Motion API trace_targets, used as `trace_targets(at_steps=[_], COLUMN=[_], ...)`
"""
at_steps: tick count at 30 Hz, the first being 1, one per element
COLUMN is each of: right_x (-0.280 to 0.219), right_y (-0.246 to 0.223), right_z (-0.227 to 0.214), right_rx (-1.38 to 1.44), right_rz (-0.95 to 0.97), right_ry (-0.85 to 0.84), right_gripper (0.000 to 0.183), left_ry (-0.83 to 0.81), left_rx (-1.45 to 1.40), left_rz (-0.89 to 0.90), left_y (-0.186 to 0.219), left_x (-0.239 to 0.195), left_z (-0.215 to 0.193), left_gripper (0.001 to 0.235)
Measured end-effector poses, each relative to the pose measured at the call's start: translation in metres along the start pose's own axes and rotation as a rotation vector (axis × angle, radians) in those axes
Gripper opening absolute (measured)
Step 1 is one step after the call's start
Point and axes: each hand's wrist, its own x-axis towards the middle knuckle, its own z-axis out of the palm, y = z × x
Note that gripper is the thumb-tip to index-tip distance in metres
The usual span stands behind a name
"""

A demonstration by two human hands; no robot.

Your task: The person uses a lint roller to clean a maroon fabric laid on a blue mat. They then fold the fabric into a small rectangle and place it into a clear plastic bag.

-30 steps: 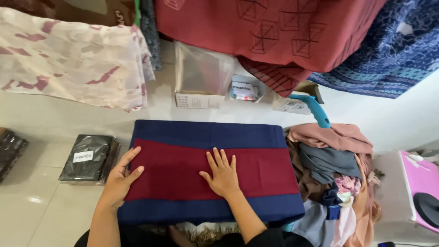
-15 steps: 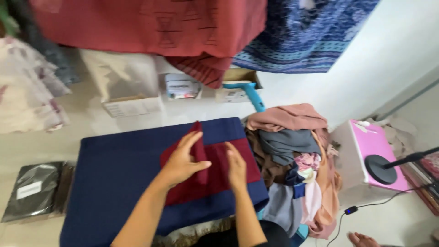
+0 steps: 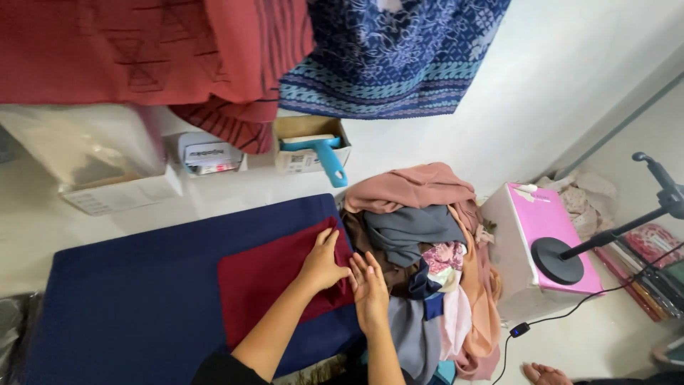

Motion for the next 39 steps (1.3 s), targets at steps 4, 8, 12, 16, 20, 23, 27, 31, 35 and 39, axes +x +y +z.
trace_targets(at_steps=[4,8,12,16,20,23,27,31,35,39], right_x=[-0.007,-0.010,-0.013,-0.015,-0.010,-0.011,-0.006,-0.031,-0.006,0.037], right_y=[-0.004,-0.007,-0.007,-0.010,0.006,0.007,0.009,-0.014,0.019,0.034], right_z=[0.005,0.009,0.007,0.013,0.001,-0.001,-0.004,0.075,0.079,0.026], right_rx=[0.006,-0.021,-0.037,-0.162,-0.368,-0.610,-0.609,-1.251,-1.713,-2.051], right_rz=[0.011,0.039,0.034,0.034,-0.114,-0.199,-0.176,-0.888,-0.978,-0.964], right_ry=[0.024,0.037,0.022,0.091,0.070,0.029,0.085,-0.039,-0.408,-0.355], right_gripper=[0.053,0.054,0.053,0.055,0.072,0.068,0.066,0.053,0.043,0.057], left_ry=[0.032,0.041,-0.009,-0.058,0.170,0.359,0.420,0.331,0.267,0.224], left_rx=[0.059,0.040,-0.021,-0.480,-0.458,-0.016,0.408,0.479,0.528,0.557], left_rz=[0.030,0.062,0.071,0.065,0.178,0.140,0.083,0.142,0.120,0.073], left_y=[-0.008,-0.003,0.011,0.019,0.008,-0.005,-0.082,-0.110,-0.120,-0.111], left_x=[0.003,0.001,-0.008,-0.022,-0.055,-0.104,-0.128,-0.137,-0.130,-0.132], left_z=[0.023,0.025,0.009,-0.015,-0.051,-0.094,-0.092,-0.084,-0.071,-0.077], left_gripper=[0.101,0.096,0.086,0.065,0.050,0.039,0.043,0.062,0.074,0.076])
